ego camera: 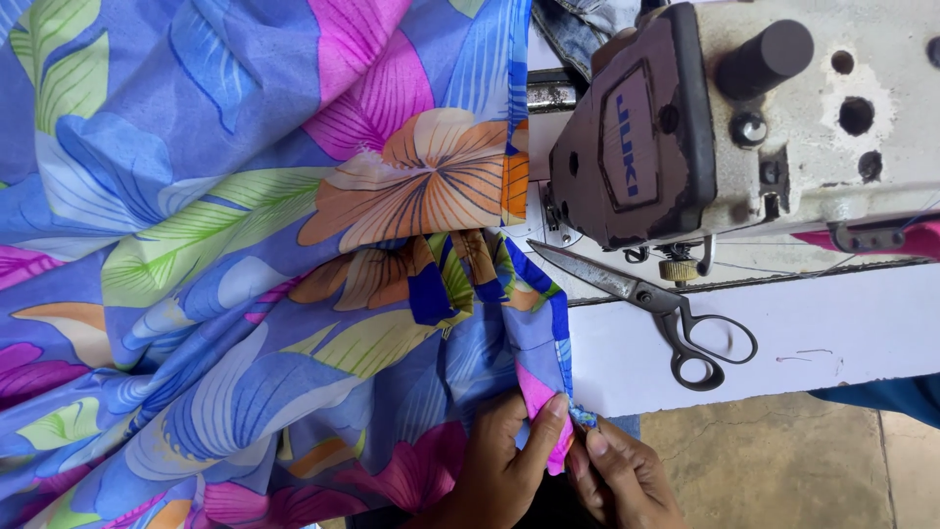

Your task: Trimming excess fabric and loose threads from the edge of a floral garment using scissors and a small hand tool.

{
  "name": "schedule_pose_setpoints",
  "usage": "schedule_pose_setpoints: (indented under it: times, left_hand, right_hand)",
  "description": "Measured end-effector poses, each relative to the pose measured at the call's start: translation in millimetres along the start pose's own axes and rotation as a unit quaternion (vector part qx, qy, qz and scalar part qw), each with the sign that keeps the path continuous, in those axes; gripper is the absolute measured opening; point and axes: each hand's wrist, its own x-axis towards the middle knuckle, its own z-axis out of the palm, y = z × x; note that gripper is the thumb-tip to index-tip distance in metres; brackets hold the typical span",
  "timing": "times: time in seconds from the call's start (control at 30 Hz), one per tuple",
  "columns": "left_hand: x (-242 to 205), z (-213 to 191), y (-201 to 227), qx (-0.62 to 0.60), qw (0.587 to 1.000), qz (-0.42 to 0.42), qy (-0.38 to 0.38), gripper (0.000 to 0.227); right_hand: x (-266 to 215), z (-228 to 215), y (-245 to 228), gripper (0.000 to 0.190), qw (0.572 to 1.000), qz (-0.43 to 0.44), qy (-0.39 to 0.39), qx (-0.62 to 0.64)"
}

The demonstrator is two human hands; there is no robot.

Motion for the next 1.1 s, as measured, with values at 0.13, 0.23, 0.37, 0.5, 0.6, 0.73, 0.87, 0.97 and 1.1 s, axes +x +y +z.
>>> schedule_pose_setpoints:
  times: [0.13,0.23,0.37,0.5,0.6,0.73,0.87,0.97,1.1]
  left_hand:
    - [-0.6,-3.0,-1.9,-0.039,0.999,-0.033,-0.019,0.032]
    - [-1.6,-4.9,-2.5,-0.091,0.992,-0.078,-0.041,0.035]
    - [-2.6,-5.6,-1.1,-0.121,0.985,-0.113,-0.05,0.036]
    - [-2.6,-6.1,3.4,-0.095,0.989,-0.091,-0.062,0.037]
    - [-3.1,-4.4,-0.9,-0.06,0.996,-0.04,-0.06,0.034]
    - [-3.4,-4.1,-2.4,-0.046,0.996,-0.036,-0.06,0.033]
    - [-5.9,-0.8,-10.5,0.014,0.999,0.012,-0.037,0.029]
    - [-3.6,2.4,-20.2,0.088,0.994,0.057,-0.043,0.033]
    - [-6.2,3.0,-10.5,0.084,0.993,0.074,-0.033,0.031]
  right_hand:
    - [5.6,6.6,-2.7,0.046,0.992,-0.09,-0.092,-0.017]
    - [7.5,13.2,-5.0,0.049,0.982,-0.131,-0.131,0.025]
    - [12.4,9.7,0.4,0.046,0.976,-0.142,-0.155,0.064]
    - [9.2,5.7,-3.1,0.042,0.974,-0.125,-0.177,0.071]
    - [9.3,4.7,-2.0,0.045,0.976,-0.099,-0.168,0.098]
    - [9.7,7.7,-5.5,0.046,0.976,-0.124,-0.167,0.073]
    - [2.9,12.9,-15.5,0.045,0.972,-0.119,-0.181,0.095]
    - [3.7,-9.5,-14.4,0.046,0.96,-0.189,-0.19,0.083]
    - [7.4,-26.7,-42.2,0.052,0.945,-0.286,-0.146,0.066]
